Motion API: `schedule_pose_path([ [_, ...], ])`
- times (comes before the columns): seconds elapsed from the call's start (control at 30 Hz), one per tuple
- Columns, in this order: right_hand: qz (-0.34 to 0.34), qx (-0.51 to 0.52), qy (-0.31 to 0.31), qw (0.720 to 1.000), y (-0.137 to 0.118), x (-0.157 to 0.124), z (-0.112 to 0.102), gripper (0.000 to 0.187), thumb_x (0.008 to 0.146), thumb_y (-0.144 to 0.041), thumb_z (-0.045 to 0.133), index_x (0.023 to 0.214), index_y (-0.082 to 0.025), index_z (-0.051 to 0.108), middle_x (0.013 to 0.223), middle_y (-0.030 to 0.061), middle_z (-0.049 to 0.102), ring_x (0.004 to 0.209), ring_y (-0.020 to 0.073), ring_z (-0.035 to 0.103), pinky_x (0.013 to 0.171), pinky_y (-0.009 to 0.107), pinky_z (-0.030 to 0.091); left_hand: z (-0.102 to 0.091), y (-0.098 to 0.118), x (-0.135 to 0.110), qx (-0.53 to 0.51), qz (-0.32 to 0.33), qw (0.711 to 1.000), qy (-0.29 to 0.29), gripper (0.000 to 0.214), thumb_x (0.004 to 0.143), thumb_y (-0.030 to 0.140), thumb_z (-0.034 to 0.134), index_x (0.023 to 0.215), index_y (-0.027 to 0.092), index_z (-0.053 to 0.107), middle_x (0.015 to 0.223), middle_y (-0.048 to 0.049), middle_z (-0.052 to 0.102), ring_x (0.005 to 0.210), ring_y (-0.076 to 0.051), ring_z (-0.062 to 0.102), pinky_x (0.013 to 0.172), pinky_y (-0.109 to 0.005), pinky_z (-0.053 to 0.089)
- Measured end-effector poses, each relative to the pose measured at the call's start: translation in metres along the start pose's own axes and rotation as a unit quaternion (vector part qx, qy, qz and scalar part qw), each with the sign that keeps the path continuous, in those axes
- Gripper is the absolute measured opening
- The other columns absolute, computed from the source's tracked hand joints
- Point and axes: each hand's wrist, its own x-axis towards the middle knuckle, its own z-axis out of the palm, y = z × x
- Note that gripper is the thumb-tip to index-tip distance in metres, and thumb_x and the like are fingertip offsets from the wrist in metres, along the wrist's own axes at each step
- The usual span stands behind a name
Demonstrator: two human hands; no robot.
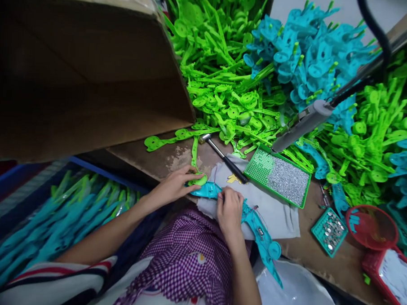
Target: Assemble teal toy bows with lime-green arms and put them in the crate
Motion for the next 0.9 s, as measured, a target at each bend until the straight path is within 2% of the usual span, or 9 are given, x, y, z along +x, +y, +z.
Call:
schedule_pose_path([
  [0.13, -0.004, 0.048, -0.011, 0.999, 0.005, -0.001, -0.007, 0.019, 0.104, -0.030, 0.042, 0.109, -0.021, 0.058, 0.117, 0.0081, 0.071, 0.111, 0.0214, 0.062, 0.101, 0.039, 0.039, 0.003, 0.001, -0.009, 0.048, -0.019, 0.999, 0.012, 0.041, 0.099, 0.046, 0.056, 0.137, 0.034, 0.065, 0.131, -0.0091, 0.058, 0.124, -0.030, 0.050, 0.106, -0.047, 0.038],
  [0.27, 0.004, 0.106, 0.053, 0.993, 0.003, -0.004, -0.028, 0.015, 0.102, -0.033, 0.048, 0.099, -0.022, 0.059, 0.122, 0.0096, 0.070, 0.116, 0.0220, 0.061, 0.101, 0.039, 0.041, 0.011, 0.010, -0.019, 0.069, -0.039, 0.997, 0.024, 0.037, 0.099, 0.049, 0.053, 0.131, 0.037, 0.069, 0.126, -0.0091, 0.058, 0.117, -0.030, 0.049, 0.099, -0.046, 0.037],
  [0.4, -0.010, 0.098, 0.092, 0.991, -0.003, 0.002, -0.037, 0.013, 0.100, -0.033, 0.052, 0.097, -0.023, 0.059, 0.110, 0.0061, 0.074, 0.108, 0.0210, 0.065, 0.106, 0.043, 0.035, 0.016, 0.011, -0.022, 0.035, -0.044, 0.998, 0.034, 0.034, 0.099, 0.047, 0.054, 0.127, 0.037, 0.071, 0.120, -0.0071, 0.060, 0.114, -0.027, 0.049, 0.098, -0.043, 0.035],
  [0.5, -0.014, 0.068, 0.058, 0.996, -0.002, 0.008, -0.027, 0.016, 0.102, -0.033, 0.048, 0.098, -0.023, 0.060, 0.101, 0.0030, 0.074, 0.098, 0.0188, 0.066, 0.109, 0.044, 0.030, 0.016, 0.006, -0.019, 0.011, -0.052, 0.998, 0.027, 0.033, 0.096, 0.050, 0.059, 0.124, 0.038, 0.073, 0.114, -0.0055, 0.060, 0.113, -0.027, 0.050, 0.099, -0.043, 0.033],
  [0.63, -0.032, 0.018, -0.020, 0.999, 0.004, 0.010, -0.012, 0.020, 0.103, -0.034, 0.046, 0.099, -0.022, 0.062, 0.097, 0.0044, 0.072, 0.096, 0.0203, 0.063, 0.098, 0.039, 0.038, 0.013, -0.008, -0.011, -0.016, -0.055, 0.998, -0.009, 0.031, 0.096, 0.049, 0.061, 0.122, 0.038, 0.074, 0.112, -0.0044, 0.059, 0.113, -0.026, 0.053, 0.102, -0.045, 0.033],
  [0.73, -0.032, 0.041, -0.022, 0.998, 0.005, 0.010, -0.015, 0.020, 0.102, -0.035, 0.048, 0.098, -0.022, 0.063, 0.098, 0.0050, 0.072, 0.098, 0.0211, 0.063, 0.093, 0.037, 0.041, 0.006, -0.015, -0.009, -0.054, -0.040, 0.996, -0.055, 0.032, 0.100, 0.045, 0.055, 0.123, 0.035, 0.074, 0.114, -0.0056, 0.059, 0.113, -0.025, 0.056, 0.104, -0.045, 0.036],
  [0.77, -0.028, 0.058, -0.007, 0.998, 0.005, 0.010, -0.018, 0.020, 0.102, -0.035, 0.049, 0.098, -0.022, 0.063, 0.098, 0.0049, 0.072, 0.099, 0.0207, 0.063, 0.094, 0.037, 0.042, 0.002, -0.014, -0.010, -0.062, -0.035, 0.997, -0.044, 0.033, 0.100, 0.044, 0.053, 0.125, 0.034, 0.073, 0.119, -0.0065, 0.059, 0.115, -0.025, 0.055, 0.106, -0.046, 0.036],
  [0.83, -0.031, 0.083, 0.018, 0.996, 0.003, 0.011, -0.028, 0.018, 0.101, -0.034, 0.050, 0.098, -0.023, 0.063, 0.101, 0.0047, 0.073, 0.101, 0.0202, 0.065, 0.098, 0.039, 0.041, -0.004, -0.004, -0.014, -0.066, -0.030, 0.997, 0.027, 0.037, 0.100, 0.043, 0.053, 0.134, 0.034, 0.066, 0.137, -0.0081, 0.054, 0.129, -0.027, 0.049, 0.112, -0.047, 0.033],
  [0.9, -0.057, 0.093, 0.017, 0.994, -0.001, 0.011, -0.038, 0.015, 0.100, -0.033, 0.053, 0.097, -0.023, 0.064, 0.103, 0.0041, 0.074, 0.107, 0.0209, 0.066, 0.105, 0.042, 0.037, -0.007, 0.015, -0.016, -0.074, -0.012, 0.993, 0.094, 0.051, 0.099, 0.043, 0.057, 0.149, 0.035, 0.052, 0.155, -0.0083, 0.041, 0.145, -0.030, 0.036, 0.119, -0.049, 0.026],
])
